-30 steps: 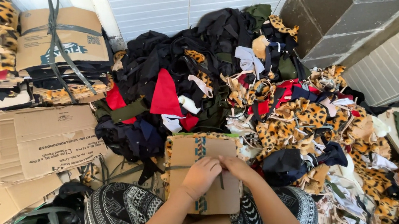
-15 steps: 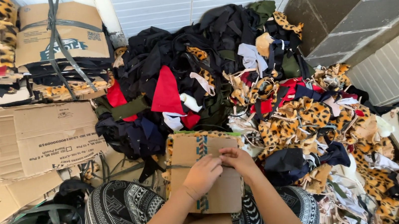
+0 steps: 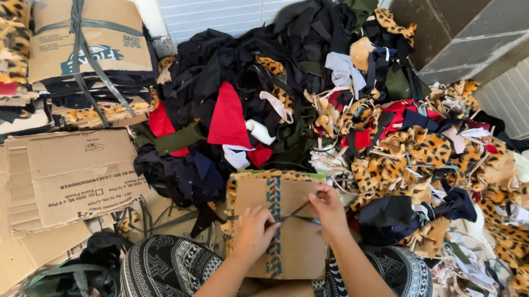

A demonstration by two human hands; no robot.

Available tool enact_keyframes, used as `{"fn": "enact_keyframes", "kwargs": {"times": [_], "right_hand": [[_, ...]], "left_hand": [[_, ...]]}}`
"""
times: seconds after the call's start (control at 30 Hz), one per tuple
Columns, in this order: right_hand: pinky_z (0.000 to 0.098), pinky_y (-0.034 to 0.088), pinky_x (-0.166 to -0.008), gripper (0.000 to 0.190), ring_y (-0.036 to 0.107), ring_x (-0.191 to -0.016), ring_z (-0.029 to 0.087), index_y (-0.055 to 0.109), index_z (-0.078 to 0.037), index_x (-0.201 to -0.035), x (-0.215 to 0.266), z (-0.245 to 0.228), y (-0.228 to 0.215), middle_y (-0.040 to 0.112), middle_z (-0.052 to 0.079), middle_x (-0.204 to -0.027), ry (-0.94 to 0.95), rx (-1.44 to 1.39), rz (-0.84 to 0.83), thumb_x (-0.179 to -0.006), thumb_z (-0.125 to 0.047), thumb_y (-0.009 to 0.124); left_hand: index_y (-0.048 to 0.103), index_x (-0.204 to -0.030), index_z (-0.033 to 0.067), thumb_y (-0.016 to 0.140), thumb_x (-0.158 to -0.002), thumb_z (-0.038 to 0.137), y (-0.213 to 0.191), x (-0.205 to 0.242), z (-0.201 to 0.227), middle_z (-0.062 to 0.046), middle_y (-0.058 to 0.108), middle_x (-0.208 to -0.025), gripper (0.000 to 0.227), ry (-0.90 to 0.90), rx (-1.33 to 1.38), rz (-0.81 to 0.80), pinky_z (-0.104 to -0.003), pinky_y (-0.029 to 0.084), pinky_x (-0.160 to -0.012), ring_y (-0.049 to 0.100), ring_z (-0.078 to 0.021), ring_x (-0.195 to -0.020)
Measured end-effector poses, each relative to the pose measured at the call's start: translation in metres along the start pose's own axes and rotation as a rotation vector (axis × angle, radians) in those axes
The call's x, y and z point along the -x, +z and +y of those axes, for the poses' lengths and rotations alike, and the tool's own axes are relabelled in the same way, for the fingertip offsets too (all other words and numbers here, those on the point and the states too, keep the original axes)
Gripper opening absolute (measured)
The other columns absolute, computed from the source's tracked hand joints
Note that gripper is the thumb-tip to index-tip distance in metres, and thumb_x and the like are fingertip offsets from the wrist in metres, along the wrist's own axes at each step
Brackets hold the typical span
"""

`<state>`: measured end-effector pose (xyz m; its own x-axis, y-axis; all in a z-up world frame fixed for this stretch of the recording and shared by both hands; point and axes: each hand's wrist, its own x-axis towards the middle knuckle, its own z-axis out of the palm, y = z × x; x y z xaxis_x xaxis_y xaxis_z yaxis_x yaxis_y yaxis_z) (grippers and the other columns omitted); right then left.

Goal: The person picks up fabric scraps from a large pile, sorts through them, and then uses a plastic strap to bundle cardboard pieces and fabric into a stack.

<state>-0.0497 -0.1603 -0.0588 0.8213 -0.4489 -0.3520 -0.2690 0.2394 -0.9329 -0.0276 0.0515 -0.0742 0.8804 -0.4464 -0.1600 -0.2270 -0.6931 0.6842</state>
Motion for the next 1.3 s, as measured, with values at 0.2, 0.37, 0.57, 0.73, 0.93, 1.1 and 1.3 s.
{"fn": "enact_keyframes", "kwargs": {"times": [0.2, 0.37, 0.57, 0.73, 0.93, 1.1, 1.3], "right_hand": [[0.0229, 0.046, -0.055, 0.015, 0.041, -0.057, 0.006, 0.044, -0.014, -0.111, 0.001, -0.001, 0.018, 0.035, -0.002, -0.086, -0.007, -0.092, -0.219, -0.105, 0.000, 0.043], [0.0203, 0.036, -0.046, 0.017, 0.034, -0.052, 0.007, 0.048, -0.015, -0.110, -0.031, 0.010, 0.008, 0.034, -0.001, -0.082, -0.037, -0.008, -0.248, -0.104, 0.001, 0.043], [0.0204, 0.029, -0.041, 0.022, 0.029, -0.048, 0.006, 0.050, -0.016, -0.101, -0.063, 0.039, -0.025, 0.035, -0.002, -0.075, -0.024, 0.081, -0.183, -0.102, 0.004, 0.041], [0.0380, 0.056, -0.092, 0.036, 0.068, -0.116, 0.025, 0.069, -0.035, -0.129, -0.005, -0.035, 0.009, 0.074, -0.004, -0.120, -0.219, 0.979, -0.528, -0.092, -0.033, 0.071], [0.0433, 0.055, -0.092, 0.031, 0.067, -0.112, 0.027, 0.071, -0.030, -0.117, -0.006, -0.023, 0.022, 0.072, 0.001, -0.113, -0.312, 1.407, -0.559, -0.098, -0.051, 0.058], [0.0455, 0.056, -0.091, 0.028, 0.069, -0.107, 0.032, 0.074, -0.025, -0.114, 0.002, -0.018, 0.023, 0.074, 0.006, -0.104, -0.247, 1.380, -0.573, -0.095, -0.042, 0.063], [0.0382, 0.056, -0.076, 0.038, 0.073, -0.094, 0.030, 0.080, -0.012, -0.097, -0.010, 0.014, 0.011, 0.077, 0.010, -0.090, 0.049, 0.848, -0.337, -0.087, -0.048, 0.076]], "left_hand": [[0.057, -0.086, 0.0147, 0.053, -0.103, 0.031, 0.001, -0.011, -0.001, -0.001, 0.052, -0.081, 0.024, 0.222, -0.168, -0.019, -0.032, 0.049, -0.077, 0.056, -0.0214, -0.083], [0.058, -0.082, 0.0130, 0.050, -0.104, 0.028, -0.019, -0.006, 0.000, -0.002, 0.054, -0.076, 0.028, 0.246, -0.136, -0.067, -0.033, 0.049, -0.077, 0.058, -0.0224, -0.078], [0.062, -0.082, 0.0142, 0.053, -0.097, 0.027, -0.018, -0.002, -0.037, -0.006, 0.064, -0.081, 0.022, 0.083, -0.042, -0.084, -0.039, 0.051, -0.084, 0.064, -0.0268, -0.088], [0.064, -0.082, 0.0156, 0.058, -0.095, 0.028, -0.029, -0.014, -0.022, -0.004, 0.066, -0.080, 0.019, -0.018, 0.114, -0.102, -0.038, 0.053, -0.082, 0.066, -0.0261, -0.087], [0.063, -0.081, 0.0124, 0.062, -0.094, 0.026, -0.025, -0.024, 0.017, -0.007, 0.064, -0.077, 0.019, -0.005, 0.248, -0.059, -0.038, 0.053, -0.080, 0.065, -0.0276, -0.084], [0.062, -0.074, 0.0145, 0.063, -0.096, 0.017, -0.019, -0.018, 0.024, 0.001, 0.059, -0.067, 0.022, 0.046, 0.396, 0.066, -0.029, 0.052, -0.073, 0.061, -0.0191, -0.071], [0.064, -0.117, 0.0153, 0.062, -0.078, 0.009, -0.013, -0.022, -0.002, -0.010, 0.063, -0.097, 0.040, 0.026, 0.438, 0.079, -0.043, 0.053, -0.090, 0.061, -0.0318, -0.099]]}}
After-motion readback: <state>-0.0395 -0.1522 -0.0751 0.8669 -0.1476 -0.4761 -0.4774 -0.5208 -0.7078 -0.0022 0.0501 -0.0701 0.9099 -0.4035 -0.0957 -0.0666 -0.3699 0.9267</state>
